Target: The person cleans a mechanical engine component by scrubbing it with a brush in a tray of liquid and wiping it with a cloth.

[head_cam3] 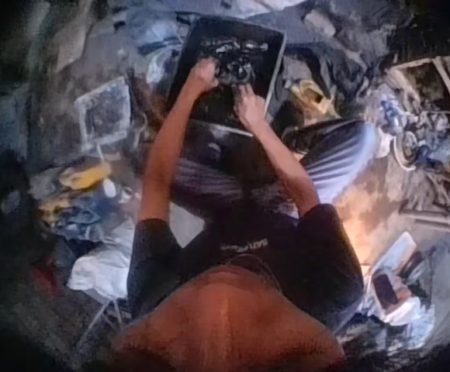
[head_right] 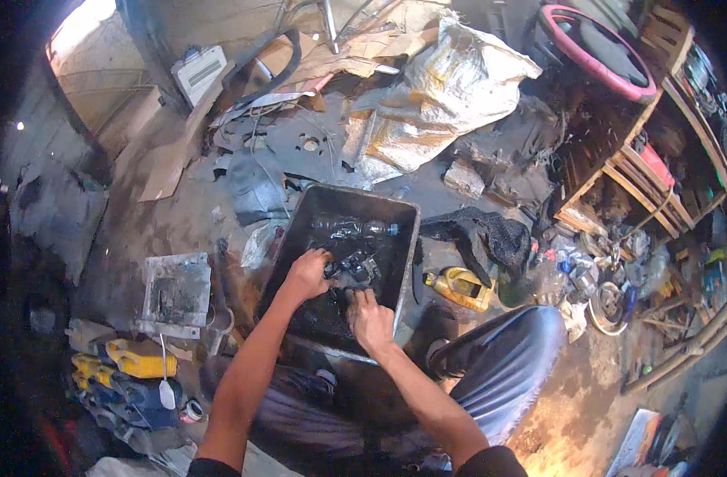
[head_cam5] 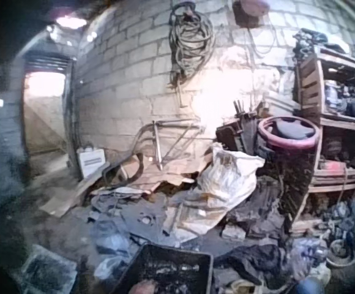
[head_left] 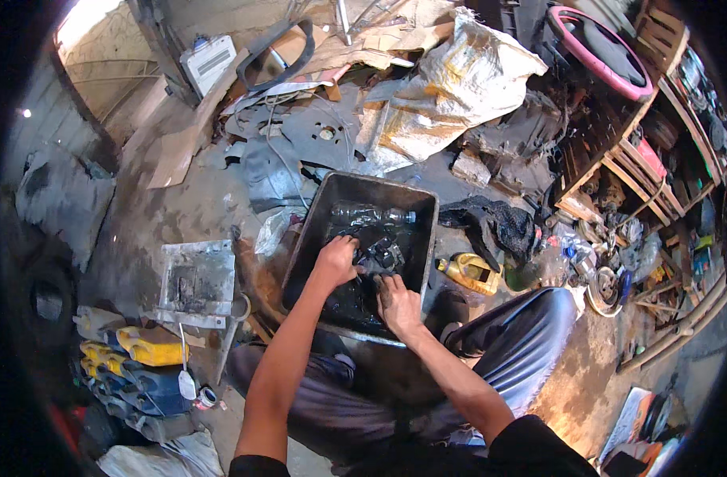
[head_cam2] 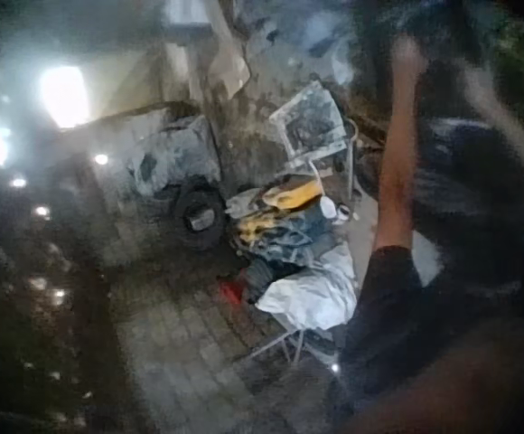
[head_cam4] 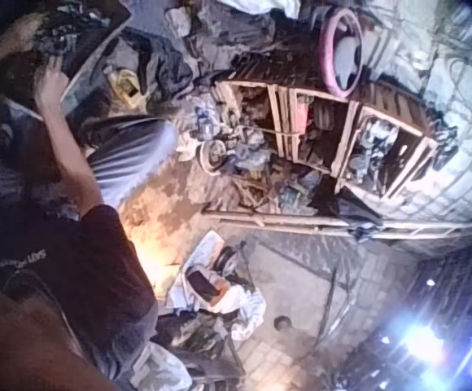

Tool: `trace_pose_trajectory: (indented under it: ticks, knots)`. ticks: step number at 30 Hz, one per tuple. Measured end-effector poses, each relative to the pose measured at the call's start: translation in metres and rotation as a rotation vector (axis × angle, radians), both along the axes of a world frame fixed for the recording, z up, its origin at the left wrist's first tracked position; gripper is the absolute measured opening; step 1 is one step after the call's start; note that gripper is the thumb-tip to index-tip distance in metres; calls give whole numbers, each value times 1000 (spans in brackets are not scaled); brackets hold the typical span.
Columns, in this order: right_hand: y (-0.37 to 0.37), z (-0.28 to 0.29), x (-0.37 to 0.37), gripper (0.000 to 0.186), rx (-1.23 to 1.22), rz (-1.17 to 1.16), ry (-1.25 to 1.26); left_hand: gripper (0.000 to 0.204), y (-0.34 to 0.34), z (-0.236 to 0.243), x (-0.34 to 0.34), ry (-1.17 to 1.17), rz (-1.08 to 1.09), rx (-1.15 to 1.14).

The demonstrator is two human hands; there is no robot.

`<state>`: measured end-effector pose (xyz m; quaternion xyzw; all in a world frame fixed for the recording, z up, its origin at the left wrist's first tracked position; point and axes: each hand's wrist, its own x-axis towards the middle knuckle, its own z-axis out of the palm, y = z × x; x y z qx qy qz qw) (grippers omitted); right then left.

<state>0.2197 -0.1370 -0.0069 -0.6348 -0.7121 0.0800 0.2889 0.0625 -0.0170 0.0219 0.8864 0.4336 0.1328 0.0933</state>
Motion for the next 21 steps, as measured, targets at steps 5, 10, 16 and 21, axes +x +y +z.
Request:
trace_pose_trajectory:
  ticks: [5,10,16,21]
  knots:
    - [-12,8,45,16,-43,-101,160,67,-9,23,19,140,184,-119]
    - [-15,29,41,33,-30,56,76,69,-6,19,23,152,231,-145]
    - [3,35,5,41,22,84,46,50,2,3,11,5,162,-96]
    - [4,6,-6,38,37,13,74,42,4,-2,9,-59,122,-116]
